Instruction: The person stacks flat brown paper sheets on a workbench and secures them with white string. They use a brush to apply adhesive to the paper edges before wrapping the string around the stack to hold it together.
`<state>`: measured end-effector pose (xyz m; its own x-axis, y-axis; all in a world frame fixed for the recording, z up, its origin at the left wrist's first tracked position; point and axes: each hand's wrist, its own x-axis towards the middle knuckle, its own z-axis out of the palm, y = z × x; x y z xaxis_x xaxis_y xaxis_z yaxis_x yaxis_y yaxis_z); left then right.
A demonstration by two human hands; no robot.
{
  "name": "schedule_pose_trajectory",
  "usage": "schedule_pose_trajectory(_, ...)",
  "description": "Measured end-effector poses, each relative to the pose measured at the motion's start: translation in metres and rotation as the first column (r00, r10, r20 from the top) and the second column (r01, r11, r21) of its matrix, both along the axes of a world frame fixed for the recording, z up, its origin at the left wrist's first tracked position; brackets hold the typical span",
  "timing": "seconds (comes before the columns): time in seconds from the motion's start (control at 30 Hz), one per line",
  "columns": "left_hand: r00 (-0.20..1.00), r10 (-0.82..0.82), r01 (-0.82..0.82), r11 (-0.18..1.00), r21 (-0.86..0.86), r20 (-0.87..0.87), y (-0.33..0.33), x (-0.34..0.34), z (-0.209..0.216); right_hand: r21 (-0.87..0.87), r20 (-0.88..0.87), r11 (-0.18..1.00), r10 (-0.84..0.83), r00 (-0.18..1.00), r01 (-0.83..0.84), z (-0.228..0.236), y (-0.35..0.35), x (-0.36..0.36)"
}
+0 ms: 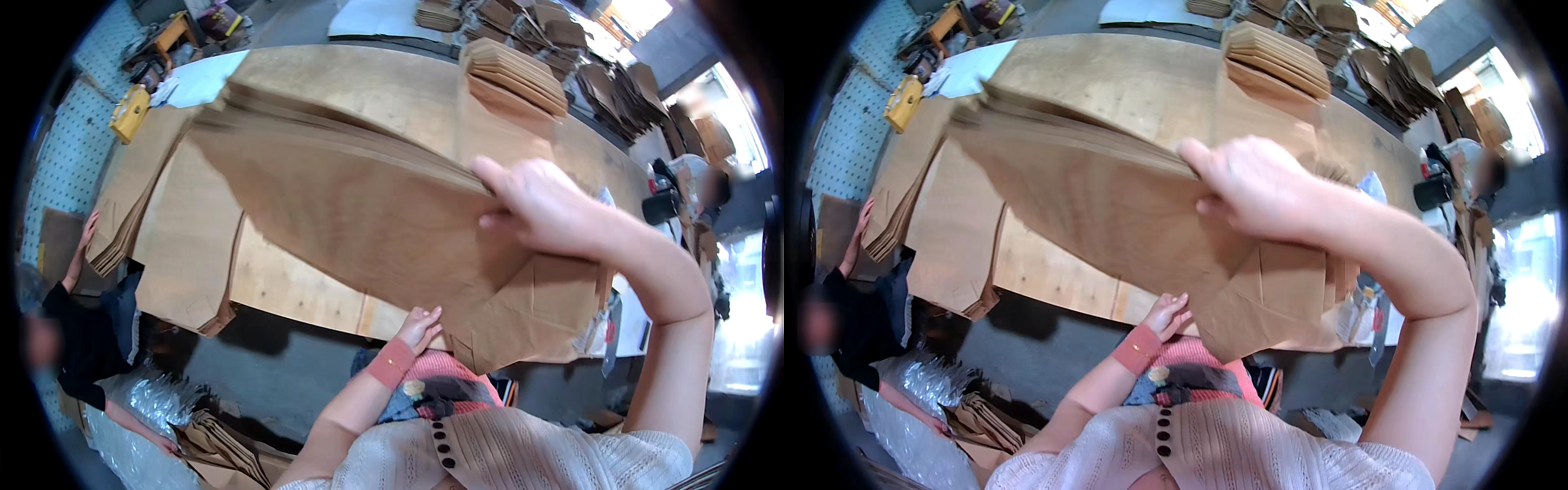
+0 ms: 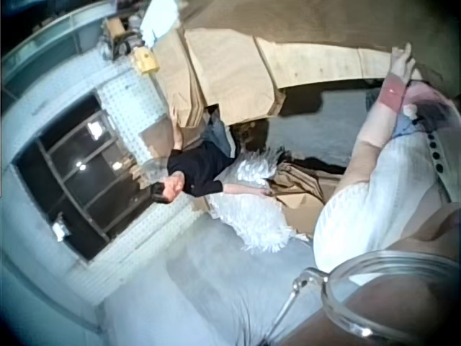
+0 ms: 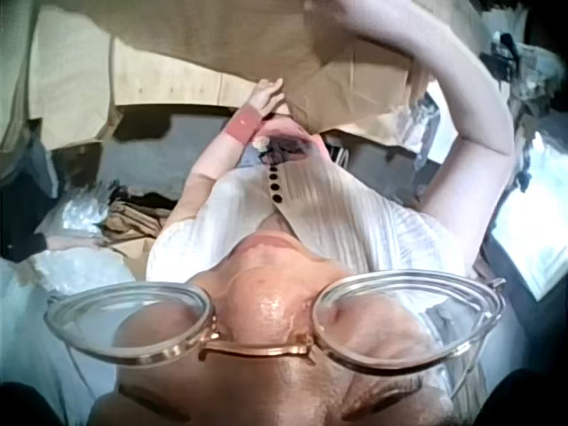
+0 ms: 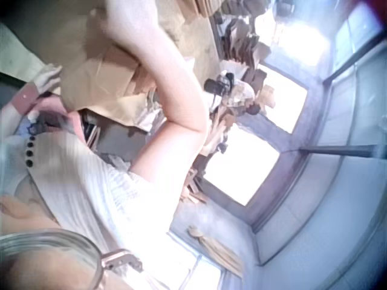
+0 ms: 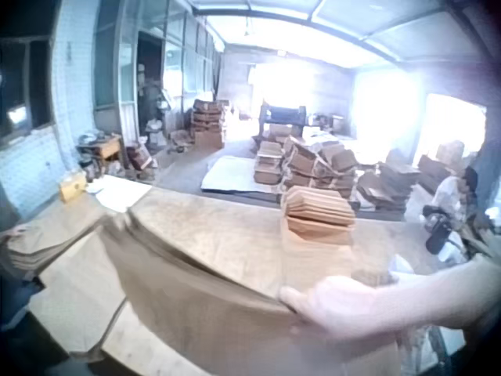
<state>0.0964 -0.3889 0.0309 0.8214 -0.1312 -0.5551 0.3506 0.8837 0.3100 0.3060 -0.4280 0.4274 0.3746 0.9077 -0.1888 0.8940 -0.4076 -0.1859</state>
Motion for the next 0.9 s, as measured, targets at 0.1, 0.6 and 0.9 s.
schedule_pose_trajectory(0.1, 0.948, -0.266, 0.300, 0.930, 0.213, -0.172, 0.002, 0.012, -0.005, -0.156, 0.022, 0.979, -0.126, 0.992, 0.128, -0.044, -0.039, -0.029)
schedule_pose_trajectory(0.6, 0.722, -0.486, -0.180, -0.819, 0.545, -0.492, 0.187, 0.058, 0.302, -0.012, 0.004, 0.909, -0.417, 0.909, 0.417, -0.082, -0.124, -0.068)
schedule_pose_trajectory(0.9, 0.671, -0.564, -0.340, -0.811, 0.476, -0.482, 0.181, 0.041, 0.358, -0.045, 0.108, 0.958, -0.278, 0.955, 0.284, -0.048, -0.162, -0.063)
